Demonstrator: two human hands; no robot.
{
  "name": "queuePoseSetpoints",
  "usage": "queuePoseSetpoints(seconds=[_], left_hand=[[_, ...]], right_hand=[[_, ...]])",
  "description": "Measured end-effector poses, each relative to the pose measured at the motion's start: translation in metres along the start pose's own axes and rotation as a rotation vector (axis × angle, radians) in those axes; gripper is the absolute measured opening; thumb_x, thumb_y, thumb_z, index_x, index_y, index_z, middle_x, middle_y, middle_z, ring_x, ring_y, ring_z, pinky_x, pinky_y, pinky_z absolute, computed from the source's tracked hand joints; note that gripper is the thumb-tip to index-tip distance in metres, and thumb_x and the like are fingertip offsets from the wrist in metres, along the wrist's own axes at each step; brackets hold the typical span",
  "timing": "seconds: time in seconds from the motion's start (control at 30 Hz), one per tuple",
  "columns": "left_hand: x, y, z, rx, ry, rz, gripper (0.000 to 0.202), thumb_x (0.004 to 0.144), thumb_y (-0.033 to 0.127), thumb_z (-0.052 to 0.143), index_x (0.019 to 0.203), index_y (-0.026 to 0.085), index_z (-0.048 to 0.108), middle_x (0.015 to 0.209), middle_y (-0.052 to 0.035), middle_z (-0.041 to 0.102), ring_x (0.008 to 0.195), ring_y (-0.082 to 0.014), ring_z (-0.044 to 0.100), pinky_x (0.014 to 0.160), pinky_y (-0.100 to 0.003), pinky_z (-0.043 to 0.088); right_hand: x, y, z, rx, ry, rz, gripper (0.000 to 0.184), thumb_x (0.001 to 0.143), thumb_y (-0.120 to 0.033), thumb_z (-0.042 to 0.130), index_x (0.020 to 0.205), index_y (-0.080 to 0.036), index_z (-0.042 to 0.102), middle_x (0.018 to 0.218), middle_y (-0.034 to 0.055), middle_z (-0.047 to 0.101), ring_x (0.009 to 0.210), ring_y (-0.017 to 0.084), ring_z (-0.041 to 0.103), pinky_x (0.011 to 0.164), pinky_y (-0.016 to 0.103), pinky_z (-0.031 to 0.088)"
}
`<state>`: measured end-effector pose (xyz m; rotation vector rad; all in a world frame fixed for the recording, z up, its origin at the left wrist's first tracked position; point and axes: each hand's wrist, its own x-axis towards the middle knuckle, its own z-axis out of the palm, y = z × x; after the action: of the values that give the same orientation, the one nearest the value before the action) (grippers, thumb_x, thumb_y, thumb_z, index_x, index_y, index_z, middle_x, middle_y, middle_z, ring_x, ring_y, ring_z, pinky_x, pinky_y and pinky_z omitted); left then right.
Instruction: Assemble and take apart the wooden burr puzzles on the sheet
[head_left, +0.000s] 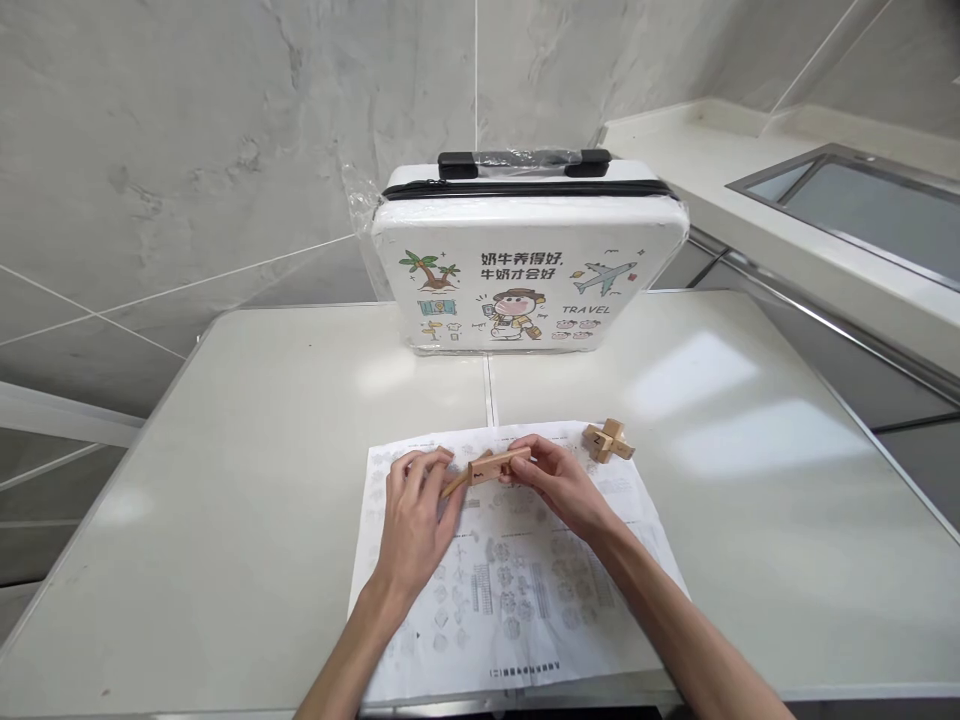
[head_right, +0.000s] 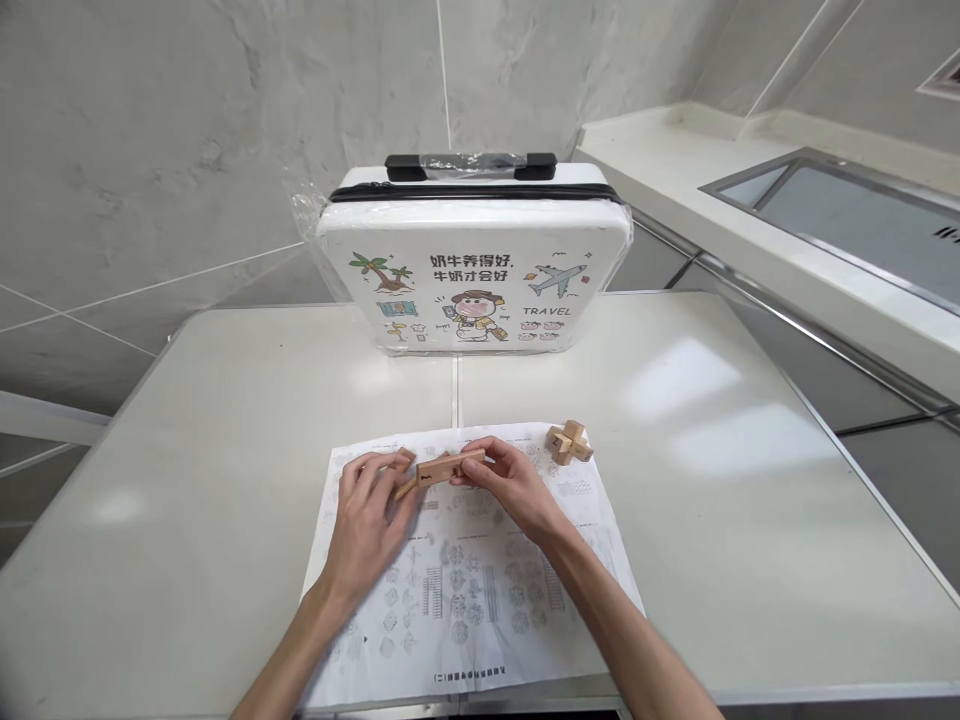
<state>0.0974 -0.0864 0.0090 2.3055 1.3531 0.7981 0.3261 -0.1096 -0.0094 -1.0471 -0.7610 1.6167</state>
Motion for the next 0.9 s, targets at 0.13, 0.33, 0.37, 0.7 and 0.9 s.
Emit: queuePoseSetpoints(seconds=[0.13, 0.33, 0.37, 0.7, 0.9], left_hand=[[0.004, 0.008, 0.000, -0.265, -0.048, -0.262, 0.016, 0.110, 0.038, 0.049, 0.105, 0.026, 0.059, 0.095, -0.0005, 0.076, 0.072, -0.0174, 0.068, 0.066, -0.032, 0.055], [0.009, 0.012, 0.011, -0.460, -0.071, -0.377, 0.035, 0.112, 0.047, 0.042, 0.131, 0.024, 0.061, 0.084, 0.0002, 0.076, 0.070, -0.0164, 0.070, 0.067, -0.029, 0.055], [0.010, 0.013, 0.012, -0.466, -0.059, -0.383, 0.037, 0.113, 0.047, 0.041, 0.133, 0.023, 0.062, 0.085, -0.0006, 0.076, 0.072, -0.0167, 0.070, 0.069, -0.030, 0.056], [0.009, 0.001, 0.026, -0.469, -0.015, -0.279, 0.043, 0.113, 0.042, 0.046, 0.151, 0.028, 0.059, 0.123, -0.0063, 0.078, 0.109, -0.0220, 0.075, 0.100, -0.036, 0.059], [0.005, -0.006, 0.030, -0.352, -0.004, -0.122, 0.045, 0.113, 0.034, 0.046, 0.158, 0.031, 0.053, 0.137, -0.0083, 0.072, 0.122, -0.0233, 0.071, 0.103, -0.040, 0.060]], right_hand=[[0.000, 0.004, 0.003, 0.015, -0.009, -0.013, 0.033, 0.092, -0.050, 0.084, 0.098, -0.022, 0.067, 0.100, 0.0046, 0.076, 0.093, 0.021, 0.076, 0.087, 0.035, 0.061], [-0.001, 0.008, 0.009, 0.011, -0.021, -0.027, 0.036, 0.096, -0.055, 0.078, 0.102, -0.023, 0.062, 0.098, 0.0050, 0.080, 0.092, 0.024, 0.080, 0.079, 0.036, 0.063], [-0.001, 0.008, 0.010, 0.006, -0.014, -0.036, 0.037, 0.096, -0.056, 0.078, 0.106, -0.023, 0.063, 0.100, 0.0055, 0.081, 0.095, 0.025, 0.080, 0.083, 0.038, 0.064], [0.000, 0.011, 0.013, -0.049, 0.046, -0.069, 0.047, 0.096, -0.063, 0.073, 0.123, -0.024, 0.070, 0.108, 0.0086, 0.082, 0.103, 0.031, 0.080, 0.094, 0.047, 0.065], [-0.003, 0.013, 0.014, -0.176, -0.041, -0.051, 0.049, 0.102, -0.066, 0.061, 0.115, -0.019, 0.069, 0.085, 0.0065, 0.078, 0.071, 0.023, 0.078, 0.068, 0.038, 0.066]])
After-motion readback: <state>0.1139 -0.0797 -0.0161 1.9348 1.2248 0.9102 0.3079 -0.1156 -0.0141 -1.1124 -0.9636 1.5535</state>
